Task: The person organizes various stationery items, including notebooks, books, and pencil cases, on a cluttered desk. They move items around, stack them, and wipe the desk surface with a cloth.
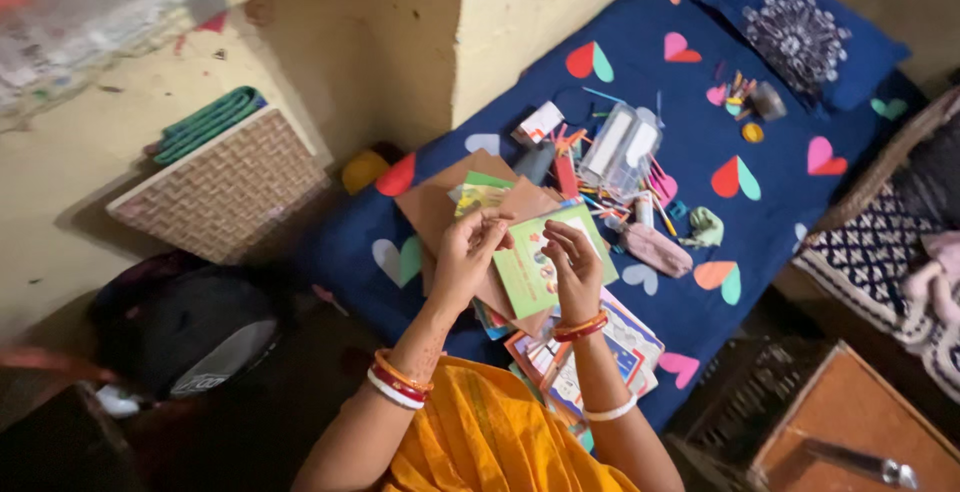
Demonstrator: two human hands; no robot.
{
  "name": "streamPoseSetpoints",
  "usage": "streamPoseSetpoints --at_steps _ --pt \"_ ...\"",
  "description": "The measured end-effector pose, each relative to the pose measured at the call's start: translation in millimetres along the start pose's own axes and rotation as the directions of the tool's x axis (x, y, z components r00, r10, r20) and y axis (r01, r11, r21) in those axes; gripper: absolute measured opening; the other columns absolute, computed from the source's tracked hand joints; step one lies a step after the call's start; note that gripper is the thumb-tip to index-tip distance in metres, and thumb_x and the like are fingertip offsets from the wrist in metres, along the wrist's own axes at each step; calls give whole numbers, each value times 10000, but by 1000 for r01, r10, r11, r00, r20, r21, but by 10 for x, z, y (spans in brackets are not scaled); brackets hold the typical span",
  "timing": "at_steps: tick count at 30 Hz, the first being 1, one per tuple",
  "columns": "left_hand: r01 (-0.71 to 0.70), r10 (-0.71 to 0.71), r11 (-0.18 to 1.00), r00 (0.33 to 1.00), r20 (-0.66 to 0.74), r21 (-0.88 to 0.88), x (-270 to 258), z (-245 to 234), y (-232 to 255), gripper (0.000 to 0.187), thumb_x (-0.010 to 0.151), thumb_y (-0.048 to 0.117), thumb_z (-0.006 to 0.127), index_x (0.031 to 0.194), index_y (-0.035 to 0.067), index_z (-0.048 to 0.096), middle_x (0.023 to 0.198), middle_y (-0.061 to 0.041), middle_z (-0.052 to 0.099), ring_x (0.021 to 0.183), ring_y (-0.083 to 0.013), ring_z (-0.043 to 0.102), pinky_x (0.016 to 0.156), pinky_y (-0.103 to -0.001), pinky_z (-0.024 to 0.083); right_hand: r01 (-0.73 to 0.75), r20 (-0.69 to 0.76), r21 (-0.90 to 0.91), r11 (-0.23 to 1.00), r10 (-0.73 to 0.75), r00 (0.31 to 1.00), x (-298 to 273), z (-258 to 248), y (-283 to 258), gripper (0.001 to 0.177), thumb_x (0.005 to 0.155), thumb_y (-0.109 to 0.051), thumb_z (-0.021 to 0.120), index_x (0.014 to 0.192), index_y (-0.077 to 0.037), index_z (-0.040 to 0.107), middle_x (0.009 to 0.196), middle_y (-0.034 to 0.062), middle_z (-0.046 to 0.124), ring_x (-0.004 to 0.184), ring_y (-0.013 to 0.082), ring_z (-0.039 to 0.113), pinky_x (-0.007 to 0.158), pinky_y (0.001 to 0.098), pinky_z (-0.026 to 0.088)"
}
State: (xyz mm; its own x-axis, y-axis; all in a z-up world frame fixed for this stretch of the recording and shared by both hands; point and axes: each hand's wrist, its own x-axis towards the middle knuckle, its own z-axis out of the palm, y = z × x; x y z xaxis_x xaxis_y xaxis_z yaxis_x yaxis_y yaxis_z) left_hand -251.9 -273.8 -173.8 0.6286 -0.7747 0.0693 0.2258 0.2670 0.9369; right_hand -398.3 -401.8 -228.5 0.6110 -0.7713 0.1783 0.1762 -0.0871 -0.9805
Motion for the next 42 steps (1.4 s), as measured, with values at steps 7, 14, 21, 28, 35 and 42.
streamPoseSetpoints --at_steps 7,14,21,28,35,42 --pt "-134 137 990 983 -126 34 -237 -378 793 178 1037 95 592 1144 -10 688 929 -12 704 866 -73 655 810 -234 532 132 138 15 991 -132 982 84 714 -643 184 1028 2 571 1173 36 677 1303 122 667 1156 180 650 951 321 563" --pt "-333 338 941 907 -252 63 -453 -927 1513 162 1039 67 610 1143 -31 686 991 -27 690 924 -95 646 883 -251 523 192 265 80 978 -206 942 220 1495 -1121 171 1023 54 566 1153 32 674 1278 118 662 1175 180 641 991 304 539" --pt "-462 496 868 789 -362 182 -713 -1562 2179 151 1062 59 595 1147 -37 675 1000 -53 693 963 -105 662 919 -257 525 306 397 143 941 -338 853 445 2403 -1353 136 1015 72 589 1108 35 681 1273 116 646 1159 172 645 1024 290 538" --pt "-583 644 762 635 -426 283 -972 -2155 2733 139 1075 29 584 1171 -43 655 1127 -74 701 1092 -130 661 1021 -283 512 425 491 62 903 -398 775 505 3387 -1777 170 972 96 594 1086 26 699 1266 118 652 1157 182 645 968 256 534" --pt "-627 752 654 480 -451 423 -1372 -2704 3201 176 1083 4 567 1236 -47 637 1236 -112 688 1206 -176 653 1112 -317 506 523 598 108 845 -476 645 436 4367 -2240 193 939 98 609 1066 1 716 1260 126 672 1161 197 651 962 281 543" --pt "-619 840 542 381 -386 568 -1762 -3329 3650 237 1114 20 552 1342 -34 593 1426 -151 619 1401 -239 605 1265 -395 463 710 695 25 703 -523 493 526 5077 -2438 258 948 -27 706 1206 -18 710 1400 136 654 1333 240 621 1124 413 479"
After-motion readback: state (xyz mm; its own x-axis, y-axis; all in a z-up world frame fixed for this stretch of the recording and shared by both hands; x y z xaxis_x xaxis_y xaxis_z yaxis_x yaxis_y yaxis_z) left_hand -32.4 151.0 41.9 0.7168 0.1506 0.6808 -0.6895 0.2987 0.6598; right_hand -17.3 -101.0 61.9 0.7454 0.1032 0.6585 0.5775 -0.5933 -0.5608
